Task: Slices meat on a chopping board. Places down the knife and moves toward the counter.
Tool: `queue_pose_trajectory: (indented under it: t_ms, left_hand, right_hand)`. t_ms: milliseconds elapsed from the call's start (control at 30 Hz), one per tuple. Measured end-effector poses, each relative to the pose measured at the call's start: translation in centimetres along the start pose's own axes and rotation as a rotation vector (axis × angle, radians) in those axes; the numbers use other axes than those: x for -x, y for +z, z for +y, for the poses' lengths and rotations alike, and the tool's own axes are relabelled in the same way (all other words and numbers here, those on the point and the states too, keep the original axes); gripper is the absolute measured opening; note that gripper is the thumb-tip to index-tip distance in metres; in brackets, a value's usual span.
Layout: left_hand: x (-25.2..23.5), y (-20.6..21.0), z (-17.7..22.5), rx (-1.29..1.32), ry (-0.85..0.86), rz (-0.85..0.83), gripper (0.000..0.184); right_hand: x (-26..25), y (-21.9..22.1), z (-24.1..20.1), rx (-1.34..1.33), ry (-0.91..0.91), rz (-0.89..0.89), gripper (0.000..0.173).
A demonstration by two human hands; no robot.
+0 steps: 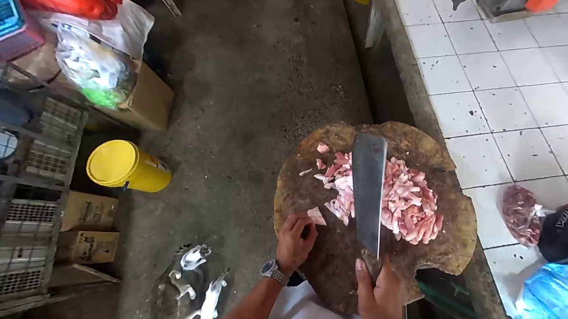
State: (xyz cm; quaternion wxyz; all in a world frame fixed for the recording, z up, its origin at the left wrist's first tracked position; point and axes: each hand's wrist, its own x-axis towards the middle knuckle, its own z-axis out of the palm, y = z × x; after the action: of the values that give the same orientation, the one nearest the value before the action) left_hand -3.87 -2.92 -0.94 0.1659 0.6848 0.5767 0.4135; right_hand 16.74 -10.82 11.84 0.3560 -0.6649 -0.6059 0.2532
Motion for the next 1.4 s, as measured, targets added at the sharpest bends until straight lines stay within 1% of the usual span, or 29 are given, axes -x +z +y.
queue_pose_trajectory:
  t_ms: [33,67,100,133,167,200,233,267,300,367,400,433,467,500,533,567,600,633,667,733,800,900,967,1033,1167,1233,1267,1333,1400]
  left_hand:
    - [0.0,0.1,-0.1,-0.007,0.008,0.002,0.014]
    - [0.0,0.1,-0.2,-0.02,0.012,-0.001,0.014]
    - [0.1,0.1,-0.2,-0.039,0.011,-0.005,0.014]
    - [0.0,0.2,-0.3,-0.062,0.01,-0.007,0.013]
    - [-0.1,0.2,-0.3,-0.079,0.009,-0.009,0.013]
    - [-0.1,0.2,-0.2,-0.086,0.011,-0.011,0.013]
    - [-0.2,0.1,-0.2,-0.084,0.014,-0.009,0.013]
    - [-0.4,0.0,-0.3,-0.076,0.016,-0.002,0.012]
    - [-0.2,-0.2,-0.2,-0.058,0.013,-0.004,0.011]
    - [-0.2,-0.5,0.0,0.001,-0.003,-0.006,0.011]
    - [-0.2,-0.7,0.1,0.027,-0.013,0.004,0.012]
    - [0.2,-0.9,0.1,0.041,-0.027,0.023,0.014]
    - [0.5,-1.1,0.2,0.042,-0.043,0.053,0.014]
    - [0.7,-1.2,0.2,0.03,-0.058,0.087,0.013]
    - [1.0,-1.4,0.3,0.008,-0.072,0.105,0.012]
    - [1.1,-1.5,0.5,-0.018,-0.083,0.101,0.013]
    - [1.0,-1.4,0.6,-0.043,-0.094,0.069,0.014]
    - [0.6,-1.4,0.7,-0.072,-0.104,0.012,0.017]
    - [-0.1,-1.2,0.8,-0.101,-0.115,-0.049,0.019]
    - [-1.5,-0.5,1.3,-0.142,-0.157,-0.138,0.021]
    - [-3.7,0.6,2.0,-0.135,-0.177,-0.197,0.024]
    - [-6.5,2.4,3.6,-0.059,-0.131,-0.233,0.022]
    - [-7.9,3.1,4.9,-0.021,-0.053,-0.207,0.022]
    - [-8.8,3.2,5.8,-0.055,-0.019,-0.16,0.025]
    - [-10.0,3.6,5.4,-0.131,0.032,-0.098,0.043]
    - [-9.7,4.2,4.6,-0.128,0.065,-0.078,0.051]
    - [-9.2,4.4,4.3,-0.118,0.073,-0.061,0.052]
    - [-7.9,4.7,3.9,-0.099,0.045,-0.048,0.052]
    - [-7.2,5.2,3.3,-0.13,0.044,-0.042,0.055]
  right_hand:
    - [0.5,0.6,0.5,0.007,-0.066,0.003,0.047]
    - [1.0,1.2,1.3,0.08,-0.073,-0.065,0.047]
    - [1.3,1.4,2.1,0.21,0.012,-0.235,0.051]
    - [0.7,1.2,2.2,0.326,0.206,-0.515,0.055]
    - [-0.5,1.2,2.6,0.358,0.363,-0.688,0.057]
    - [-1.2,1.1,2.7,0.354,0.45,-0.739,0.058]
    - [-1.8,0.8,2.3,0.325,0.476,-0.711,0.057]
    - [-2.0,0.4,1.8,0.274,0.448,-0.63,0.056]
    - [-1.4,0.1,1.2,0.213,0.384,-0.511,0.056]
    - [-0.5,0.1,0.5,0.086,0.15,-0.203,0.052]
    - [-0.2,0.3,0.2,0.023,0.032,-0.086,0.05]
    - [0.4,0.7,0.3,-0.014,-0.06,-0.02,0.047]
    - [1.0,1.1,0.7,-0.003,-0.107,-0.017,0.045]
    - [1.5,1.6,1.4,0.072,-0.093,-0.086,0.046]
    - [1.8,1.6,2.0,0.195,0.01,-0.265,0.049]
    - [1.1,1.3,2.0,0.311,0.215,-0.566,0.054]
    - [0.1,1.3,2.2,0.361,0.364,-0.758,0.056]
    - [-0.7,1.2,2.4,0.379,0.428,-0.835,0.056]
    - [-1.4,0.8,2.3,0.367,0.443,-0.853,0.056]
    - [-2.0,-0.4,2.6,0.257,0.459,-0.826,0.055]
    - [-2.9,-1.6,3.9,0.119,0.48,-0.696,0.054]
    - [-3.1,-3.6,5.4,-0.034,0.548,-0.49,0.05]
    - [-2.7,-5.2,5.9,-0.177,0.571,-0.379,0.046]
    - [-1.9,-7.2,6.1,-0.308,0.61,-0.299,0.042]
    - [0.5,-10.5,8.0,-0.547,0.646,-0.159,0.033]
    - [2.0,-11.5,9.5,-0.725,0.61,-0.101,0.025]
    - [2.8,-11.9,10.1,-0.832,0.588,-0.079,0.021]
    - [4.0,-12.4,11.0,-0.998,0.581,-0.055,0.018]
    - [4.7,-12.6,11.7,-1.083,0.595,-0.032,0.018]
